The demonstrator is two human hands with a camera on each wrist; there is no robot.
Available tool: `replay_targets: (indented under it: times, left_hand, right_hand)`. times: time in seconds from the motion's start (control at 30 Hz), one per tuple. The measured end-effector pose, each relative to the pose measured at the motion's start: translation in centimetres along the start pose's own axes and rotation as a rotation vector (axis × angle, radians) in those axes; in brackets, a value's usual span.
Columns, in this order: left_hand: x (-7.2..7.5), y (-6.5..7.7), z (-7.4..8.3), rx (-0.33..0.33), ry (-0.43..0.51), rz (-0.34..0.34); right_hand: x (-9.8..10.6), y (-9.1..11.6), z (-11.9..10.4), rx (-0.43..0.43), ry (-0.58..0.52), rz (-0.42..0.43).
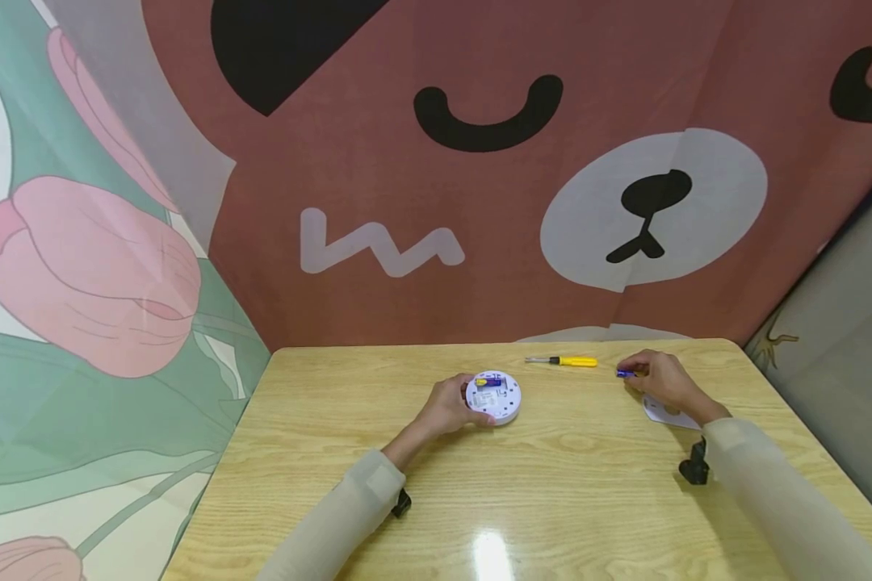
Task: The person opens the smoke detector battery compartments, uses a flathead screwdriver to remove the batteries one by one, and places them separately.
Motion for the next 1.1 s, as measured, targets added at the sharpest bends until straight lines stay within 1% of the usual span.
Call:
replay_targets:
  times: [0.27, 0.33, 0.6, 0.77, 1.1]
  left_hand:
    - [0.1, 0.0, 0.1, -0.011, -0.002, 0.005]
    - [0.1, 0.0, 0.0, -0.005, 0.003, 0.002]
    - [0.1, -0.1, 0.0, -0.01, 0.006, 0.004]
    - [0.1, -0.1, 0.0, -0.005, 0.02, 0.002]
    - [0.0, -0.1, 0.0, -0.002, 0.02, -0.006]
  right_hand:
    - [0.3, -0.4, -0.4, -0.018, -0.015, 0.012]
    - [0.3, -0.4, -0.5, -0.01, -0.016, 0.019]
    - [0.8, -0.3, -2.0, 0.066, -0.037, 0.069]
    - [0.9, -0.4, -2.9, 0.113, -0.018, 0.097]
    - [0.7, -1.0, -4.5, 0.141, 0.0, 0.099]
Point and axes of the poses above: each hand's wrist, its own y-axis away from the middle knuckle, its own x-axis out of the back of the hand, z = x × y, the point moved 5 cm from there along -y, towards the middle knuckle, and after that the axes turned 6 degrees about y, right-handed, at the moved point
